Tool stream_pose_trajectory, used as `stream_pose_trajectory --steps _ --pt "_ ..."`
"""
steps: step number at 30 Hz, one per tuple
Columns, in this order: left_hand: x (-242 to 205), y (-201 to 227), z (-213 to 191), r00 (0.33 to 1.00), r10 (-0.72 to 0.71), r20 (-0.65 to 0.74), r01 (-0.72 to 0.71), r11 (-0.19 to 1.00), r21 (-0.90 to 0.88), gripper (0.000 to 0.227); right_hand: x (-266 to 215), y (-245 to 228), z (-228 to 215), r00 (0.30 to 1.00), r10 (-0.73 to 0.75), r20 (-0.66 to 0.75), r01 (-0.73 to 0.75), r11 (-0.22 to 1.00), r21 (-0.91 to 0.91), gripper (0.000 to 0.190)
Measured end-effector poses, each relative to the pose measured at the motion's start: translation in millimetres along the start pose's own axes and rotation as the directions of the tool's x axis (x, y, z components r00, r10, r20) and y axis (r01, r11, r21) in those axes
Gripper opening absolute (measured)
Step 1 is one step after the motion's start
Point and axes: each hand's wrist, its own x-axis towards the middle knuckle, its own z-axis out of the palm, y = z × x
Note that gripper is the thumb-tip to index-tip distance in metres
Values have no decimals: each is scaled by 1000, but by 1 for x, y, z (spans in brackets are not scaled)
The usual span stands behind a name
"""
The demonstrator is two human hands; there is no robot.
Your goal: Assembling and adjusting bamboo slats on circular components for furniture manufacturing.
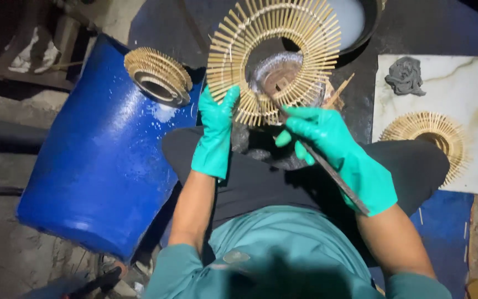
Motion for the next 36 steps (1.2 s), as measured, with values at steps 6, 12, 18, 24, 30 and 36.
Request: stream_pose_trajectory --steps 6,12,18,24,30,36 --pt "-12 33 18 990 75 115 -84 994 72 36 -3 -4 1 998 -39 -56 40 999 17 45" --pt "-12 5 4 987 155 43 -161 963 216 37 -4 -12 0 986 -155 -57 162 974 158 41" --pt "-11 -7 4 997 47 -63 -48 999 -18 34 -1 -9 6 977 -131 -168 156 977 147 39" --pt "-11 9 13 998 16 -56 -18 999 -46 35 -10 -7 4 996 -77 -53 79 996 42 44" --pt "-11 28 15 997 45 57 -46 999 4 39 -9 -10 -3 999 -47 -2 47 999 -4 46" --pt "-12 2 -5 982 186 41 -190 956 223 42 -9 -12 -5 984 -177 35 160 943 292 41"
